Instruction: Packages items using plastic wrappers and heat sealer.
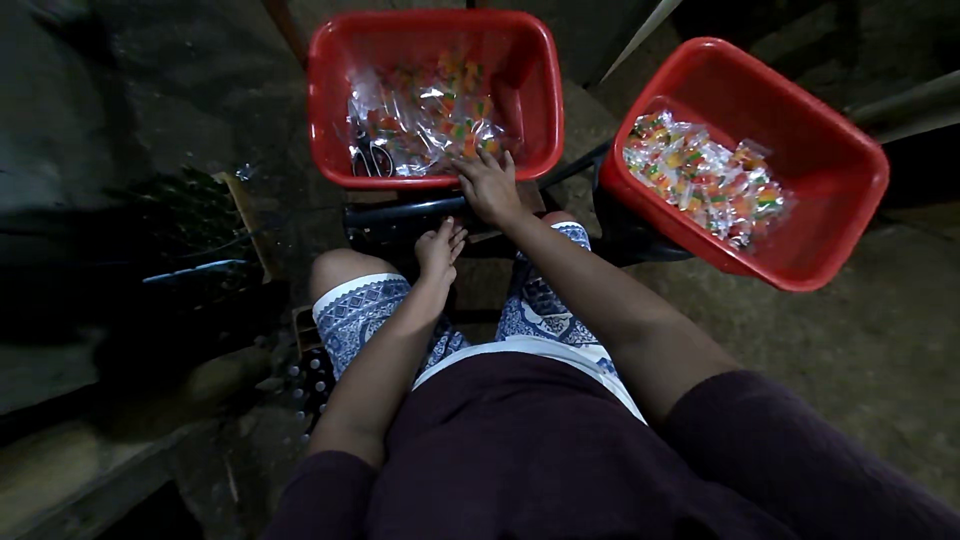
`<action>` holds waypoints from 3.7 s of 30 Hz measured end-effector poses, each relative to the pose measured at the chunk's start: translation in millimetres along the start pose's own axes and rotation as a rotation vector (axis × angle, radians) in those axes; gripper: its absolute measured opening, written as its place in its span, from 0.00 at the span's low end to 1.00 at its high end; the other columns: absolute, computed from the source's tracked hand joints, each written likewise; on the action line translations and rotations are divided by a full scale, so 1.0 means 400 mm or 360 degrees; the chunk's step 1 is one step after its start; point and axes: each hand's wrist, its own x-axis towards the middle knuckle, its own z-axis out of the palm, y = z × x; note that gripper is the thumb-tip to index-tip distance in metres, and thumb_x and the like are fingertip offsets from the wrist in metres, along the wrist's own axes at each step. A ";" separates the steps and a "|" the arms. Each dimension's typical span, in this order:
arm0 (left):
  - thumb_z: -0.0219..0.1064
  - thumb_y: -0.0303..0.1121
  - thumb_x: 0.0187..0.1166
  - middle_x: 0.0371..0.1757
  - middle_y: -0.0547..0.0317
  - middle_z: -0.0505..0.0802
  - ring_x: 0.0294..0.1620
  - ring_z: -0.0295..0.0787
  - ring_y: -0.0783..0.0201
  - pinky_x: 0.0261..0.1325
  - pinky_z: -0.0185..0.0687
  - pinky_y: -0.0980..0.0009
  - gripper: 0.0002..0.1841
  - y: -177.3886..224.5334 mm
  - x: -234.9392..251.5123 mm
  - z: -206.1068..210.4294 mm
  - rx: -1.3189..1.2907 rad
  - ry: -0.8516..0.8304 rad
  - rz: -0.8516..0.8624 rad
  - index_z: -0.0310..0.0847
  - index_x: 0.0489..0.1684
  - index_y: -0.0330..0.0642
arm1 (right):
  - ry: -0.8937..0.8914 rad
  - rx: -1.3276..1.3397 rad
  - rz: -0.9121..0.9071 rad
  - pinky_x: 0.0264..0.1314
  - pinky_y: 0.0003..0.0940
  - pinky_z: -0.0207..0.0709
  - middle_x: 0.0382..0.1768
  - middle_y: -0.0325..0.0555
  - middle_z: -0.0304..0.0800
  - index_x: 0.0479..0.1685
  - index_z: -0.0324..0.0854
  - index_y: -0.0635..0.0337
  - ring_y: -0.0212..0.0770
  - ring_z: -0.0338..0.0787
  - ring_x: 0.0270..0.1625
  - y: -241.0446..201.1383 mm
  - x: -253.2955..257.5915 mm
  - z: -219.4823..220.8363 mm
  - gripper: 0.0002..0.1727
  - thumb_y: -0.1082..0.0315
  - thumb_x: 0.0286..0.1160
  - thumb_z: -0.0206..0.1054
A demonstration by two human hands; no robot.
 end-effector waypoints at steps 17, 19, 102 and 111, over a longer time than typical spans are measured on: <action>0.61 0.28 0.88 0.50 0.46 0.90 0.42 0.90 0.63 0.47 0.88 0.69 0.13 0.004 -0.003 0.001 0.0012 -0.0052 0.0056 0.76 0.62 0.29 | -0.0106 0.0107 -0.0003 0.88 0.76 0.34 0.82 0.47 0.77 0.82 0.76 0.48 0.56 0.62 0.91 -0.048 0.038 -0.091 0.25 0.53 0.94 0.49; 0.62 0.30 0.88 0.53 0.45 0.90 0.44 0.91 0.62 0.48 0.89 0.69 0.15 0.003 0.001 0.001 -0.0022 -0.0041 0.0027 0.74 0.64 0.28 | -0.0071 0.0118 0.0012 0.89 0.75 0.35 0.81 0.45 0.79 0.81 0.77 0.49 0.55 0.64 0.90 -0.034 0.032 -0.070 0.25 0.53 0.94 0.48; 0.55 0.20 0.87 0.42 0.58 0.90 0.40 0.89 0.67 0.47 0.88 0.70 0.09 0.322 -0.269 -0.146 -0.0201 -0.0581 0.0687 0.76 0.57 0.37 | 0.0096 0.1657 -0.0240 0.51 0.28 0.83 0.42 0.44 0.85 0.70 0.71 0.70 0.29 0.86 0.41 -0.331 -0.186 -0.249 0.24 0.75 0.76 0.69; 0.52 0.37 0.93 0.51 0.55 0.87 0.47 0.87 0.62 0.51 0.86 0.64 0.17 0.487 -0.008 -0.109 -0.0541 -0.0459 0.0652 0.67 0.76 0.48 | -0.0057 0.1037 -0.0475 0.54 0.48 0.86 0.45 0.57 0.90 0.77 0.72 0.64 0.47 0.91 0.43 -0.417 0.194 -0.256 0.28 0.70 0.78 0.72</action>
